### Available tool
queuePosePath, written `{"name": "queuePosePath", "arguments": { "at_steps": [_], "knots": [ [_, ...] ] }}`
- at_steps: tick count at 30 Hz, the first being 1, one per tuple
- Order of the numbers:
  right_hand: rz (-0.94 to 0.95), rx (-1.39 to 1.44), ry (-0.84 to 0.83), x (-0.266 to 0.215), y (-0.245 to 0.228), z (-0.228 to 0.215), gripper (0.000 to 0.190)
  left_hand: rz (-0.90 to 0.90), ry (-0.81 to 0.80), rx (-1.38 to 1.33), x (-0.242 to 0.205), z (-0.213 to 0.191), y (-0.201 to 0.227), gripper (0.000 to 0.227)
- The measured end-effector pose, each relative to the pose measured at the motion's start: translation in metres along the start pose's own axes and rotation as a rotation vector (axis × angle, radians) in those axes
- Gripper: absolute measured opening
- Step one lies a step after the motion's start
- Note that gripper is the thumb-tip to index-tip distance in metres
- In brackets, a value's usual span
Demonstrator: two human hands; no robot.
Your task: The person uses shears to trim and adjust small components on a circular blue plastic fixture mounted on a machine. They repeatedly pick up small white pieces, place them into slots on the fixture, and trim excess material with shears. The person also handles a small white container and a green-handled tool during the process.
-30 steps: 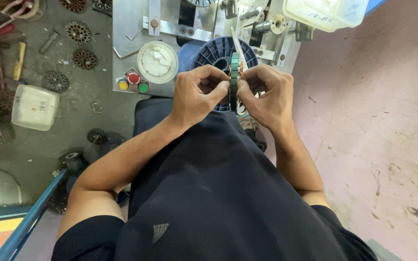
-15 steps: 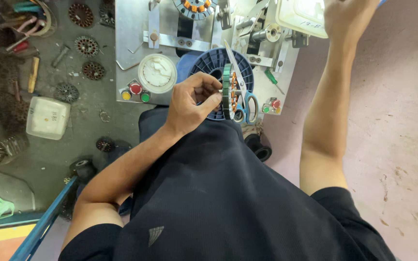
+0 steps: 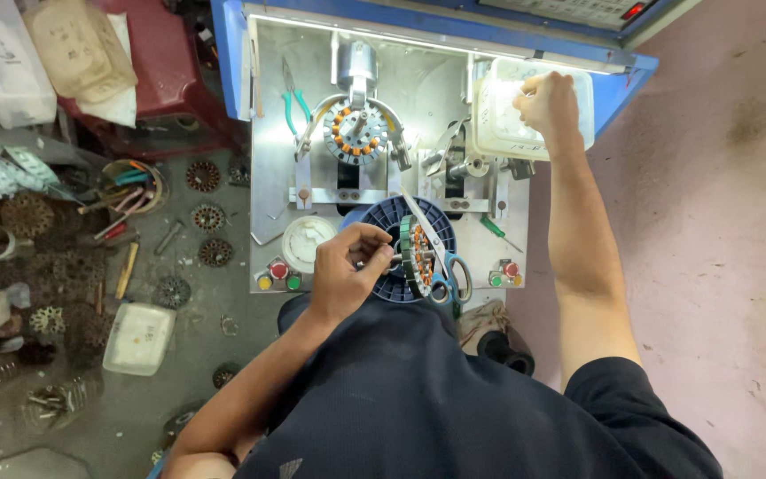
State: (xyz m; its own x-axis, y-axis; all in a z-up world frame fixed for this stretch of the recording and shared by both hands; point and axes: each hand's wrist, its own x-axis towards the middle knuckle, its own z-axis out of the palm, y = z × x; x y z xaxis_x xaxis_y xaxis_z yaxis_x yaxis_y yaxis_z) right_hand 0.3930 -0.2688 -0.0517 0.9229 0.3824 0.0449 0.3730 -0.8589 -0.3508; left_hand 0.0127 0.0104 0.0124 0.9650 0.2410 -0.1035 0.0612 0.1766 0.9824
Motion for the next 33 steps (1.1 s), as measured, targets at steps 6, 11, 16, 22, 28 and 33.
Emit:
{"name": "queuePosePath", "arguments": {
  "at_steps": [6,11,16,22,28,33],
  "knots": [
    [-0.13,-0.23,0.166,-0.016,-0.022,-0.031,0.014,0.236,0.009,0.187,0.012,-0.004,0.02,0.013],
    [-0.165,-0.273,0.38,-0.064,-0.082,-0.073,0.013,0.408,-0.002,0.23,0.018,0.009,0.047,0.017],
    [-0.578,-0.221,0.398,-0.168,-0.185,-0.09,0.012,0.522,-0.109,0.252,0.029,0.026,0.068,0.041],
    [-0.522,-0.097,0.448,-0.254,-0.243,-0.096,0.013,0.445,-0.252,0.159,0.023,0.031,0.063,0.023],
    [0.027,0.024,0.203,-0.281,-0.249,-0.07,0.014,0.156,-0.388,-0.203,0.018,0.016,0.044,0.007],
    [0.157,0.214,0.097,-0.295,-0.237,-0.039,0.023,0.076,-0.322,-0.274,0.02,-0.002,0.025,0.004]
  ]
}}
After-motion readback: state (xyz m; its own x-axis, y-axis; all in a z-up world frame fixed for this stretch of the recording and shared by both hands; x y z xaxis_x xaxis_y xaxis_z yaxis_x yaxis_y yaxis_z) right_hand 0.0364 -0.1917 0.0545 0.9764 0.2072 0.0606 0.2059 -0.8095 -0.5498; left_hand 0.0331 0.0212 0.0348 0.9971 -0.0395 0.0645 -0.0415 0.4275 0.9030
